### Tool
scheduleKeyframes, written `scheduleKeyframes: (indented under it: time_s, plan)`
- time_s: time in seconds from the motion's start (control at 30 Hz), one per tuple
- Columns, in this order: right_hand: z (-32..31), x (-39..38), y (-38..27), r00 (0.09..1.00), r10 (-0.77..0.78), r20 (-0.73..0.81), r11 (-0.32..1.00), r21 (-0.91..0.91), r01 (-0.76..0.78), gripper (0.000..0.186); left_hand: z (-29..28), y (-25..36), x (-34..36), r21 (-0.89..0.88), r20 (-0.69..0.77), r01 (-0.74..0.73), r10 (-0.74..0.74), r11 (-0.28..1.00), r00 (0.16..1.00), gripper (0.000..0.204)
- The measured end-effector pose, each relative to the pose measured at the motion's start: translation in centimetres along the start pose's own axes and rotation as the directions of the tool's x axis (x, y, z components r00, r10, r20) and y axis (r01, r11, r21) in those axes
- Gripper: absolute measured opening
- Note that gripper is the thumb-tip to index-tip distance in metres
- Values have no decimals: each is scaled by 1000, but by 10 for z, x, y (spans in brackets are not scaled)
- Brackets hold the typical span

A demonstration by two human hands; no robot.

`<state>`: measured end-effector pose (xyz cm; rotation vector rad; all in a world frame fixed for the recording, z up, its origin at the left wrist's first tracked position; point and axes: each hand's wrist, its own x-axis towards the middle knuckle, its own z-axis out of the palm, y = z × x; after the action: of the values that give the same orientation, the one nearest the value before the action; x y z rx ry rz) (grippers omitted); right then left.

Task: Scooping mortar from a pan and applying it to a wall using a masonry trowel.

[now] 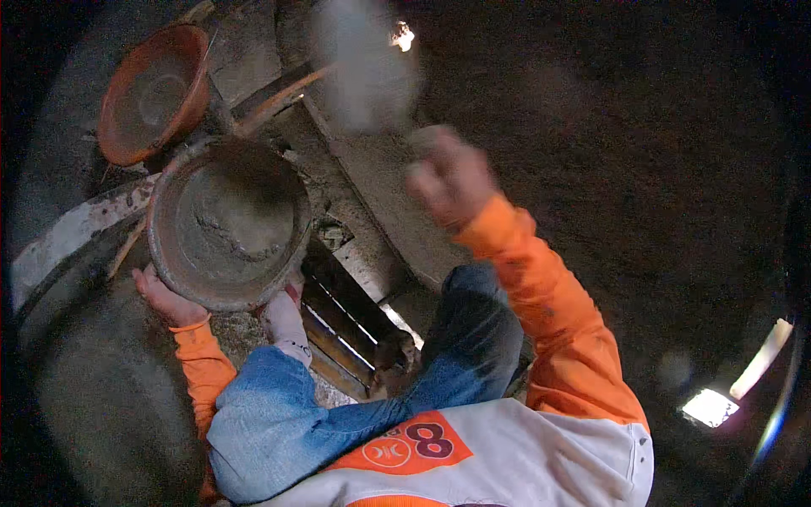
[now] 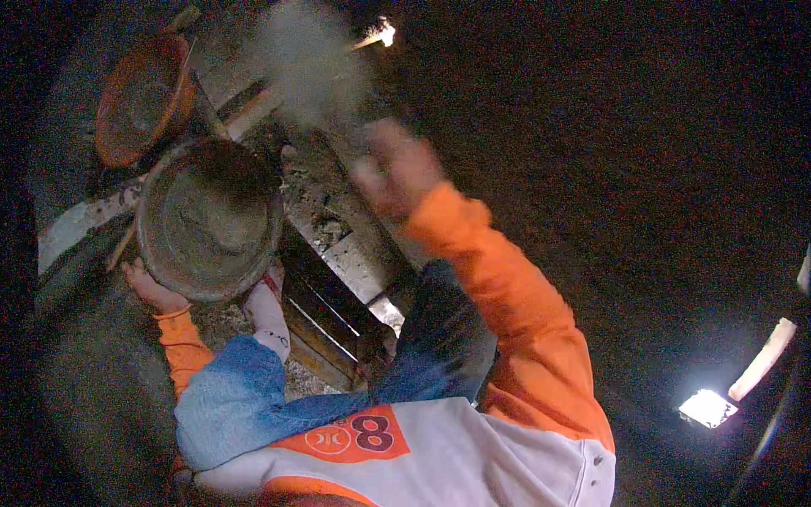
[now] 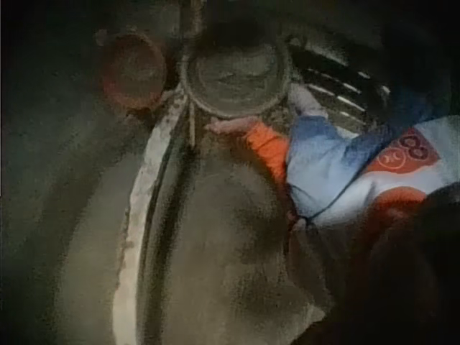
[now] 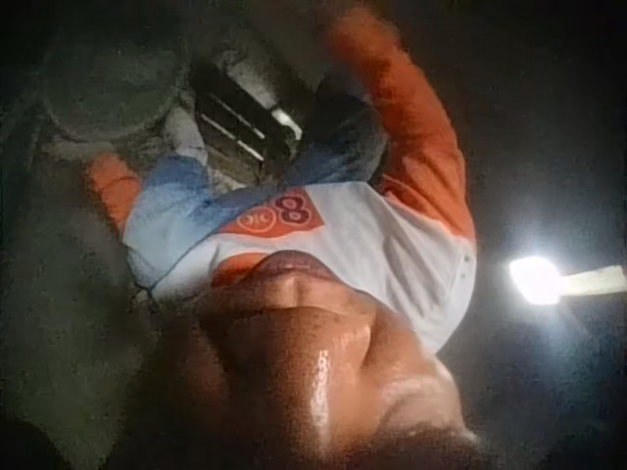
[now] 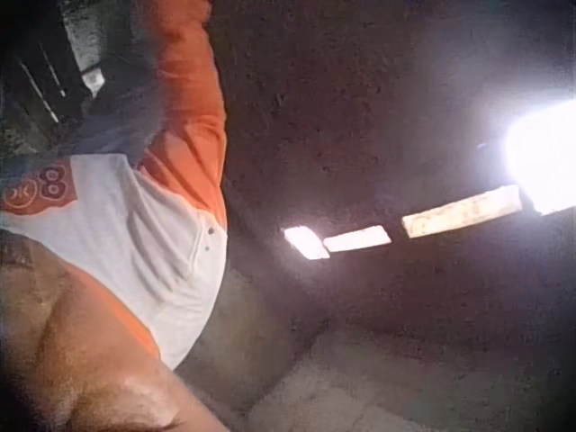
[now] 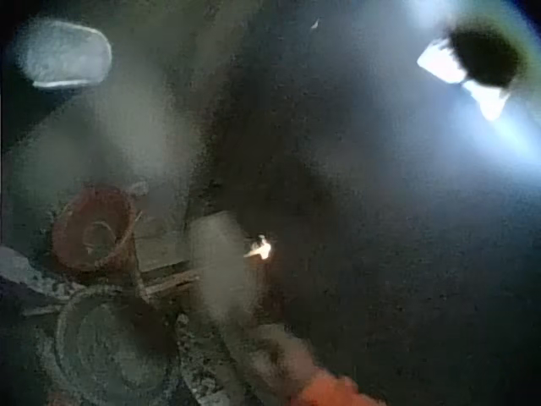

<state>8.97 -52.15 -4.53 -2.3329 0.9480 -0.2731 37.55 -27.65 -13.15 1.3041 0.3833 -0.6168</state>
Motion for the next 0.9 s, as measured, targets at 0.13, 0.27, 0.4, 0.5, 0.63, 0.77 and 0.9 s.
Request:
scheduleKeyframes:
  time_s: [0.13,0.27,0.4,0.5,0.63,0.77,0.9]
  plan:
    - [92,43,-41,912,45,407,947,-307,90,43,-6,-12,15,13,-65,-125,126,992,990,59]
    - [165,22,-48,748,101,656,977,-209,52,25,3,-17,11,-70,160,22,-11,997,987,56]
    - [164,14,-68,595,189,781,977,-208,-38,26,-27,-30,27,4,152,-311,307,950,940,53]
    - [122,31,-76,832,40,553,993,-112,27,27,-38,-17,35,5,-83,-126,126,992,989,54]
    - [151,25,-52,812,369,451,928,-225,-297,25,7,-18,6,55,96,-112,107,992,990,55]
    - [163,6,-43,688,-13,726,993,-74,97,30,-3,-18,19,27,22,-158,157,987,987,54]
    - [135,3,-53,831,1,557,999,-40,25,28,-50,-49,53,-51,73,-174,178,983,981,50]
